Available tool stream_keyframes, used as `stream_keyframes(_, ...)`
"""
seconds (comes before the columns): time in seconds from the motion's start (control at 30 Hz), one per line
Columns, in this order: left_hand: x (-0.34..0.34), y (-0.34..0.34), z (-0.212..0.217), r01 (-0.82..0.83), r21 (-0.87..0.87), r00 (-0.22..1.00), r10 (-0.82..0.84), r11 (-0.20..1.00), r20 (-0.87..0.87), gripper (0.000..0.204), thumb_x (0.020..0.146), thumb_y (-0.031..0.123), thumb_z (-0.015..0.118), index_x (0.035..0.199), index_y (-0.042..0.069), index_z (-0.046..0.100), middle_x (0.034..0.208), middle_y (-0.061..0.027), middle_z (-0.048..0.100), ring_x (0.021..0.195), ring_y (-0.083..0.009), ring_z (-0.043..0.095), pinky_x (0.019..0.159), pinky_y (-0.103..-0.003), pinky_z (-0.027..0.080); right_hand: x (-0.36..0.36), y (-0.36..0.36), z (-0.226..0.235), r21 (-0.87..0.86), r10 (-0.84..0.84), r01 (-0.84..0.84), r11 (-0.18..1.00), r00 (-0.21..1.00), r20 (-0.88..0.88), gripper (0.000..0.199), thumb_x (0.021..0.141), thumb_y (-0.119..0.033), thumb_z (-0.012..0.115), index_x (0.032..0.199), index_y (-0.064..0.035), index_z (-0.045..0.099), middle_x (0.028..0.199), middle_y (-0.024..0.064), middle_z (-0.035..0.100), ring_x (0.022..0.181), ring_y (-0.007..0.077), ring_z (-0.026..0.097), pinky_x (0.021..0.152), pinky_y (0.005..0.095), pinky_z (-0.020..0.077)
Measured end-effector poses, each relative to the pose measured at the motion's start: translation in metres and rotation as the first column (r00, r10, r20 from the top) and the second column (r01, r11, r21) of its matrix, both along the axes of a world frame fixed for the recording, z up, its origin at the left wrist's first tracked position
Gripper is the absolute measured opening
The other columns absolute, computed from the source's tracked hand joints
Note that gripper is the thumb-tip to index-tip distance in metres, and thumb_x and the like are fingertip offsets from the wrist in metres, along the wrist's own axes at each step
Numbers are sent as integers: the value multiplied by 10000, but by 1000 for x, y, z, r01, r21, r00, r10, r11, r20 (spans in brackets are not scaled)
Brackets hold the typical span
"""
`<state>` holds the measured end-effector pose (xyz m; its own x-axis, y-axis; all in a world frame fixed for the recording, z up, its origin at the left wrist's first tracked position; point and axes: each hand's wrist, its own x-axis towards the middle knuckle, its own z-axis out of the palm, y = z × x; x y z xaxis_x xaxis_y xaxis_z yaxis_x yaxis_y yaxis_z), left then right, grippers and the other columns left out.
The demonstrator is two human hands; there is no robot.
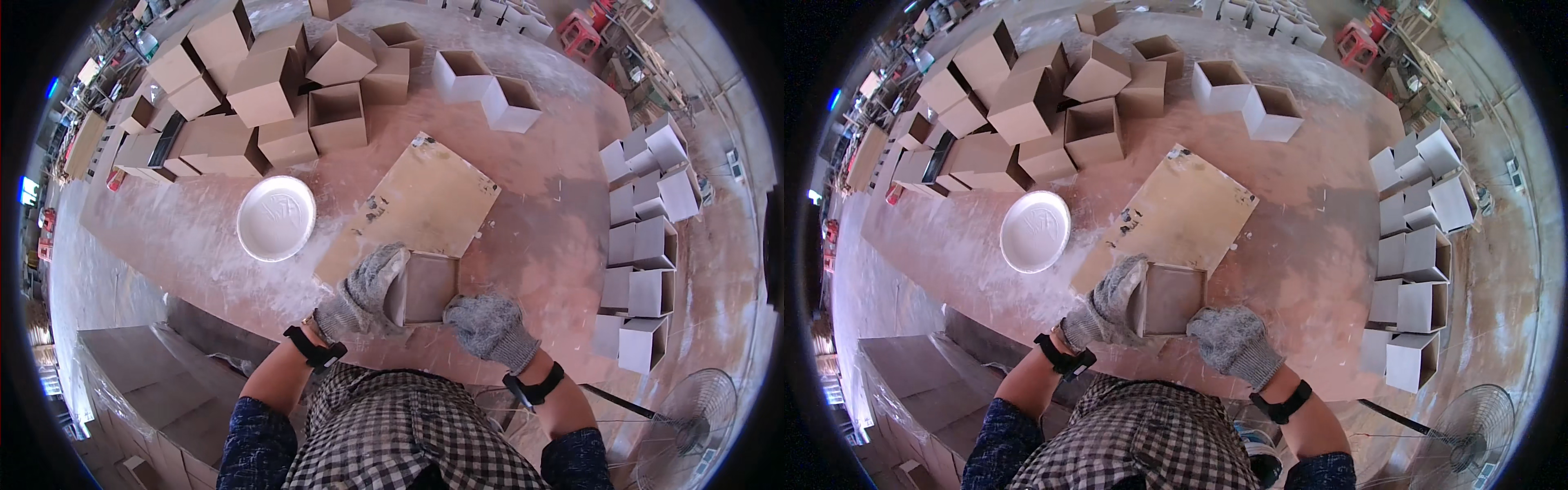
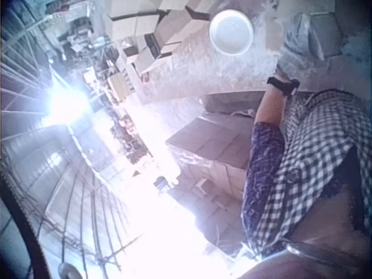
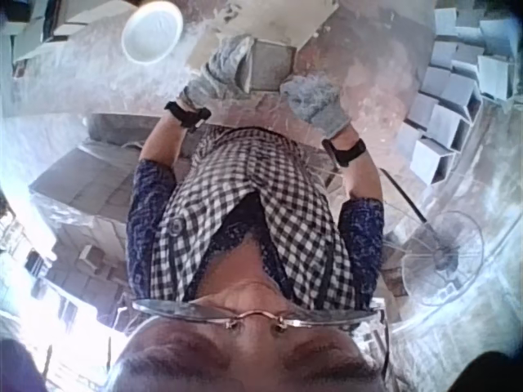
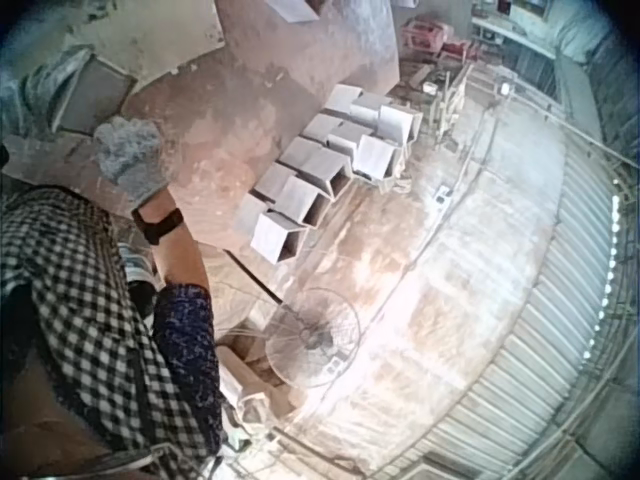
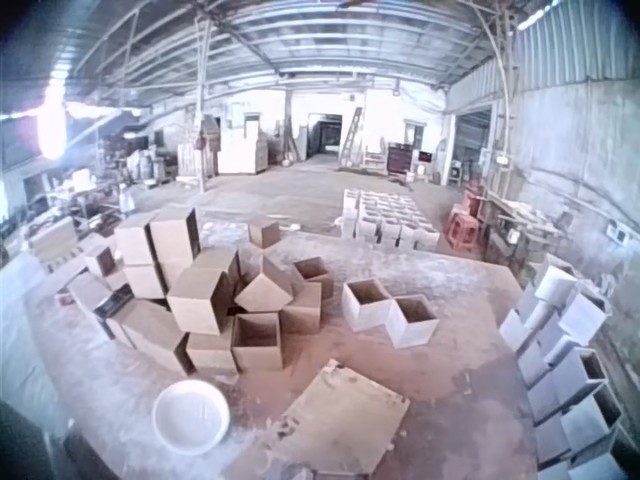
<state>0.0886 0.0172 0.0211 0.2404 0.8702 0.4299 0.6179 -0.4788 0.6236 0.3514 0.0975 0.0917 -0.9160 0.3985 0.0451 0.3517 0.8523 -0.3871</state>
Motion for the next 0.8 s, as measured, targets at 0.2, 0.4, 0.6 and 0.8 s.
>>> stream_keyframes(0.2, 4, -5, 6, -31, -48, 999, 30, 998, -27, 1193, 511, 379, 894, 1438, -34, 266, 1392, -291, 391, 1290, -473, 393, 1098, -513, 306, -44, 19, 5, -42, -197, 199, 979, 877, -438, 149, 831, -140, 645, 968, -87, 664, 909, 108, 674, 806, 318, 645, 720, 416, 525)
stream_keyframes(0.4, 12, -1, 6, -44, 45, 997, 47, 998, -63, 1089, 573, 338, 874, 1420, -24, 294, 1389, -286, 394, 1286, -462, 403, 1095, -514, 317, -42, 29, -15, -57, -283, 281, 958, 898, -336, 131, 847, -156, 668, 948, -73, 680, 913, 112, 666, 825, 311, 640, 731, 389, 519)
stream_keyframes(0.6, 13, -3, 3, -67, 14, 997, 68, 998, -22, 1152, 494, 383, 890, 1420, -4, 325, 1387, -258, 391, 1289, -445, 387, 1089, -487, 322, -17, -19, -17, -51, -307, 303, 952, 934, -184, 108, 833, -131, 609, 921, -101, 664, 904, 121, 650, 819, 304, 631, 696, 417, 515)
stream_keyframes(0.8, 11, 0, 14, -57, -68, 997, 54, 996, -52, 1137, 526, 397, 876, 1433, 0, 317, 1367, -274, 399, 1268, -450, 409, 1076, -496, 333, -46, -35, -19, -260, -431, 371, 892, 872, -234, 118, 840, -149, 629, 950, -113, 654, 899, 135, 643, 813, 316, 633, 704, 412, 518)
